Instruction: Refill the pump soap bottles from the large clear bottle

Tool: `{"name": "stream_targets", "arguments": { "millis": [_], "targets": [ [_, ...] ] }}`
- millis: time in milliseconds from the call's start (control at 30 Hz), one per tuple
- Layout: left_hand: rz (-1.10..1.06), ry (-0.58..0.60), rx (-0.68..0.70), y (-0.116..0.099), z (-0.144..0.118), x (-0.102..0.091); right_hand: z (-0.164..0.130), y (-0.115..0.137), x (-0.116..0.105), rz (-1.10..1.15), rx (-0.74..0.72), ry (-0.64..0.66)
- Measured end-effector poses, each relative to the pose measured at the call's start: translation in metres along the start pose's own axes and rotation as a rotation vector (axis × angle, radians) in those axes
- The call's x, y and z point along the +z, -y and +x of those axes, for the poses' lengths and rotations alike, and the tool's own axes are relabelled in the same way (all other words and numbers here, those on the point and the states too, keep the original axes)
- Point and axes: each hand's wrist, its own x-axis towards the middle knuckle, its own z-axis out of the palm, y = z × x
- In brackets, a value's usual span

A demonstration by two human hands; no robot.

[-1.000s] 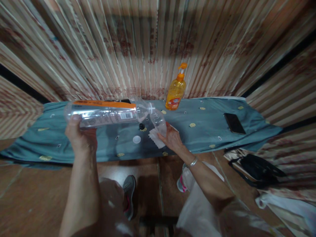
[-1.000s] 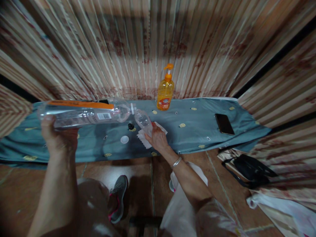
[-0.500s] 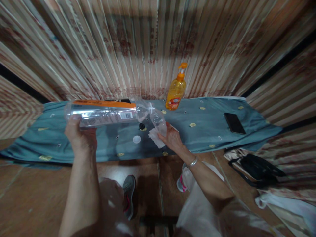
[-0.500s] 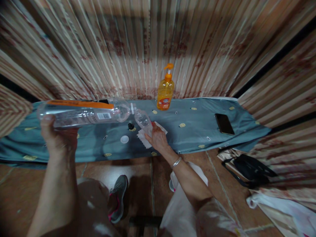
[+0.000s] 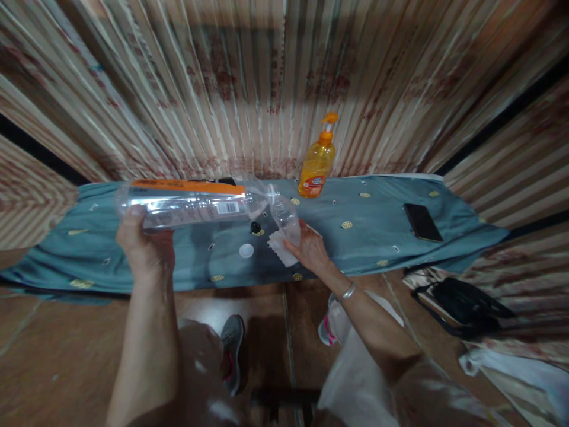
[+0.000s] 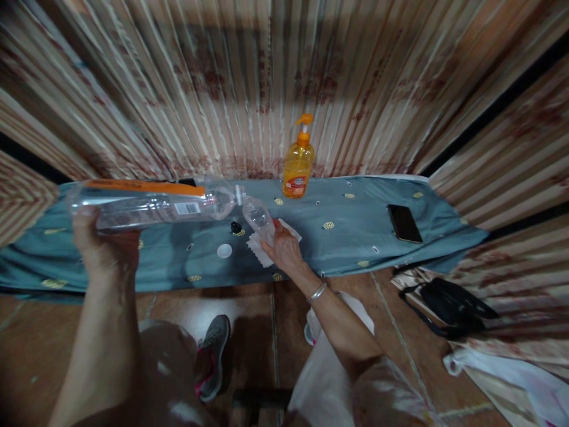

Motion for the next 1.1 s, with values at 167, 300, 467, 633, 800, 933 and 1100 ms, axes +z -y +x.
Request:
{"name": "stream_targets", "arguments": {
  "millis": [167, 300, 467, 633, 800, 933, 1100],
  "targets": [
    [0.001, 0.008, 0.008, 0.0019, 0.0009, -0.0019, 0.0001, 0.0010, -0.0016, 0.003, 0.006, 0.013],
    [0.021, 0.004, 0.012, 0.0008, -0.0002, 0.0000, 0.0000, 0.0024, -0.0028, -0.001, 0.012, 0.014],
    [0.073, -0.022, 0.004, -0.0010, -0.0009, 0.0027, -0.0003, 0.0030, -0.0040, 0.000, 0.006, 0.013],
    [0.049, -0.021, -0.001, -0.0020, -0.0014, 0.0032, -0.0004, 0.0016, -0.0015, 0.003, 0.012, 0.007],
    [0.023, -0.003, 0.021, -0.0012, -0.0016, 0.0036, -0.0003, 0.0012, -0.0004, -0.001, 0.016, 0.009],
    [0.035, -0.008, 0.015, -0.0014, -0.0012, 0.0041, -0.0002, 0.0015, -0.0012, 0.004, 0.017, 0.007],
    [0.072, 0.001, 0.016, -0.0037, -0.0022, 0.0062, 0.0000, 0.0015, -0.0009, 0.011, 0.011, -0.002]
  ]
}}
